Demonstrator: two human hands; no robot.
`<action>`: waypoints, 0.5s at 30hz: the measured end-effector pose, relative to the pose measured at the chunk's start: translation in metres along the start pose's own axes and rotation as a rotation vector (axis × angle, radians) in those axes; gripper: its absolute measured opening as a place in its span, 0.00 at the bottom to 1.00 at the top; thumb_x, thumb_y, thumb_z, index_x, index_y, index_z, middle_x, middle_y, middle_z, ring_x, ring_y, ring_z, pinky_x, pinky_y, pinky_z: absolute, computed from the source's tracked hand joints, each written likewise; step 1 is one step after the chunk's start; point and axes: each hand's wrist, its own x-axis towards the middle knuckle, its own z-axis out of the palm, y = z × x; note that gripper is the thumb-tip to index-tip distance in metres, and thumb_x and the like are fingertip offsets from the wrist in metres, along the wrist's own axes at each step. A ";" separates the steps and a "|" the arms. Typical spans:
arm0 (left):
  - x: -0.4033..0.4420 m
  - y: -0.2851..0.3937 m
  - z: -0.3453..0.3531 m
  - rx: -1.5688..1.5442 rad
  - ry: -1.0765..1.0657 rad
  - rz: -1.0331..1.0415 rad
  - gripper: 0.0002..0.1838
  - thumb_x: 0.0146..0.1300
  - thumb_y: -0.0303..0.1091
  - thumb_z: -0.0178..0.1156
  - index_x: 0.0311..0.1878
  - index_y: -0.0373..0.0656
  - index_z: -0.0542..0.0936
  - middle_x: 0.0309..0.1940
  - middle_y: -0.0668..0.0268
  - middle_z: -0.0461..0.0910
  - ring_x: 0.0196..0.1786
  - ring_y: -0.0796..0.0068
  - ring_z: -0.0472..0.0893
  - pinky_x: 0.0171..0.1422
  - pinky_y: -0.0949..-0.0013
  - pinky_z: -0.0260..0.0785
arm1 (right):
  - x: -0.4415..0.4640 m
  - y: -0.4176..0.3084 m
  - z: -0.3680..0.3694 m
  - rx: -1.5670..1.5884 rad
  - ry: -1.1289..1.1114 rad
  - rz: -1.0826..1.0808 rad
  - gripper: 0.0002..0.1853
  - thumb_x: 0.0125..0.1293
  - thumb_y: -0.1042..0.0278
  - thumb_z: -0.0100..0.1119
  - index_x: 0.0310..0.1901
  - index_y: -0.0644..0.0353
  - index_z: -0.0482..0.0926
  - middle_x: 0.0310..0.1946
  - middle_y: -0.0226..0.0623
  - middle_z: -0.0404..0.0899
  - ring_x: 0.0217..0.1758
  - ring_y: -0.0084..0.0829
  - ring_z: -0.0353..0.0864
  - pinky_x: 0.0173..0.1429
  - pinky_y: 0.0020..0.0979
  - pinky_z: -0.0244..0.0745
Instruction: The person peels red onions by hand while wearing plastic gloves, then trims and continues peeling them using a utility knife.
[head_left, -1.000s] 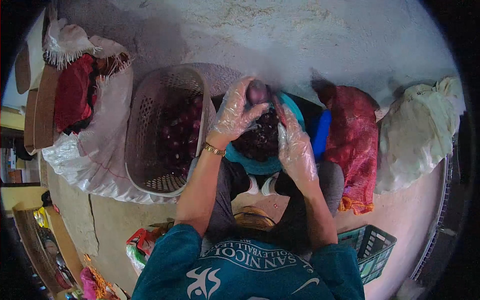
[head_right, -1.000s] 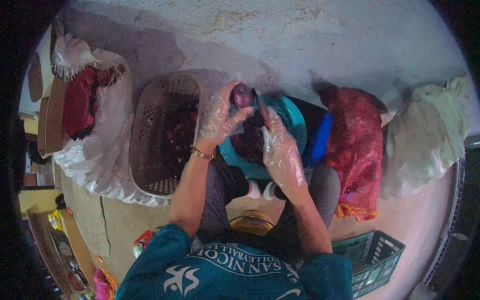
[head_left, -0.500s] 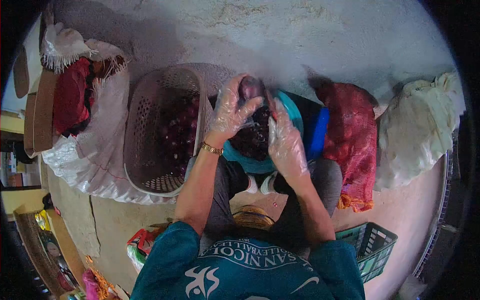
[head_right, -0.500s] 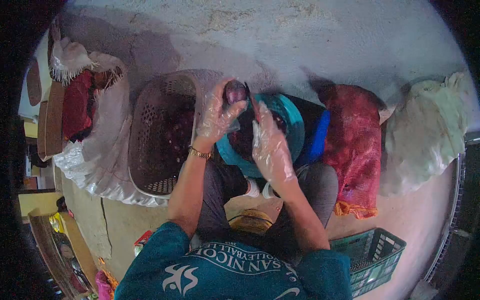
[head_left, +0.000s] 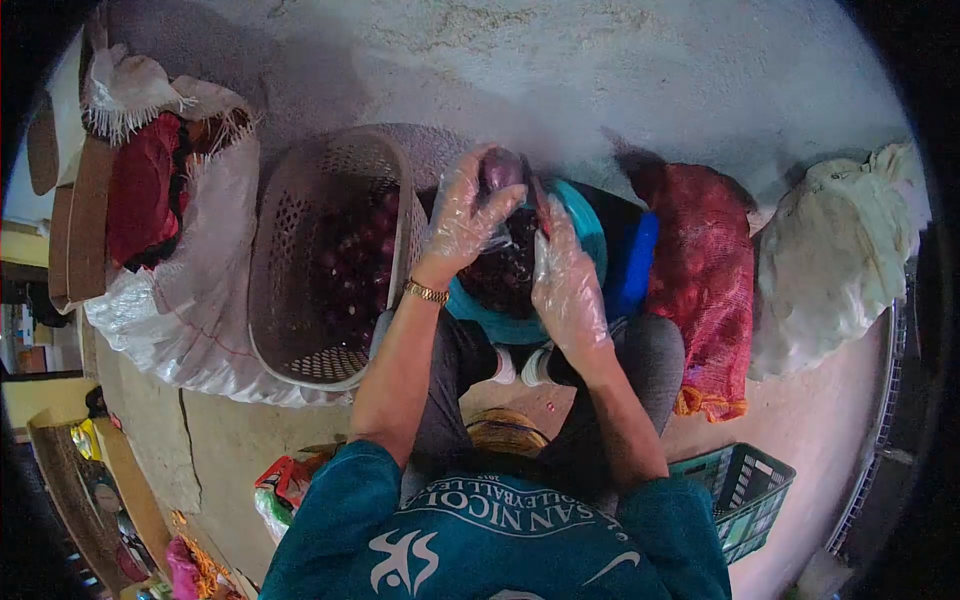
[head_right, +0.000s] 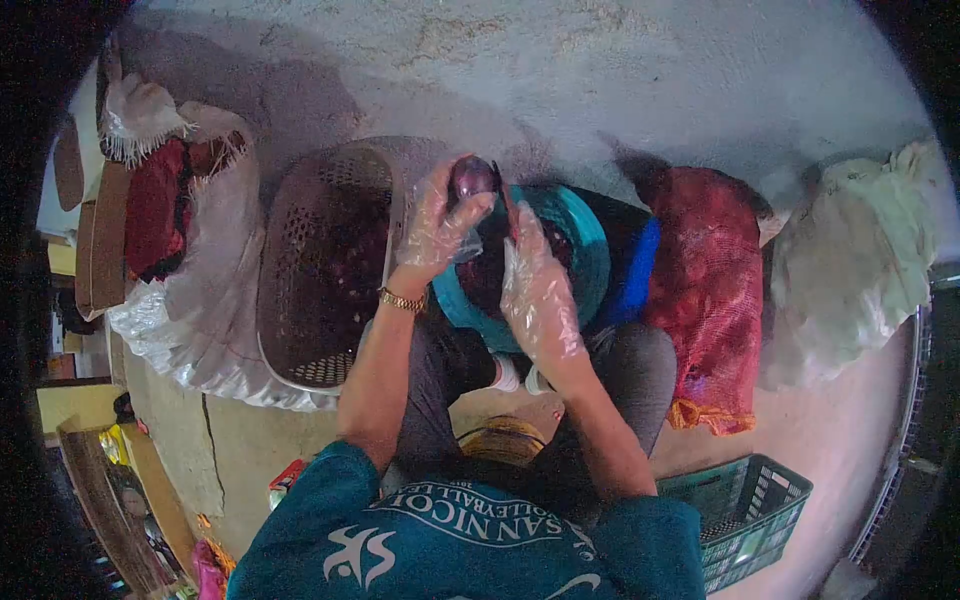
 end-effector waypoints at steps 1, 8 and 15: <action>0.001 -0.001 0.001 0.001 0.004 0.005 0.30 0.61 0.39 0.66 0.64 0.41 0.67 0.54 0.60 0.72 0.57 0.69 0.72 0.63 0.64 0.63 | 0.001 -0.010 -0.008 0.203 -0.022 0.145 0.26 0.69 0.79 0.47 0.68 0.68 0.58 0.62 0.52 0.69 0.58 0.40 0.75 0.58 0.34 0.70; 0.001 -0.003 0.007 -0.083 0.005 -0.049 0.32 0.60 0.47 0.66 0.61 0.37 0.69 0.51 0.55 0.75 0.54 0.62 0.75 0.61 0.61 0.65 | 0.011 -0.009 -0.009 0.421 -0.043 0.287 0.26 0.68 0.80 0.49 0.68 0.67 0.59 0.56 0.51 0.73 0.52 0.44 0.77 0.55 0.31 0.72; 0.001 0.001 0.009 -0.167 0.012 0.008 0.33 0.60 0.40 0.67 0.64 0.40 0.65 0.56 0.56 0.70 0.61 0.63 0.70 0.67 0.63 0.61 | 0.005 -0.005 -0.009 0.314 -0.060 0.251 0.27 0.66 0.77 0.50 0.66 0.73 0.60 0.59 0.55 0.70 0.57 0.40 0.76 0.58 0.31 0.70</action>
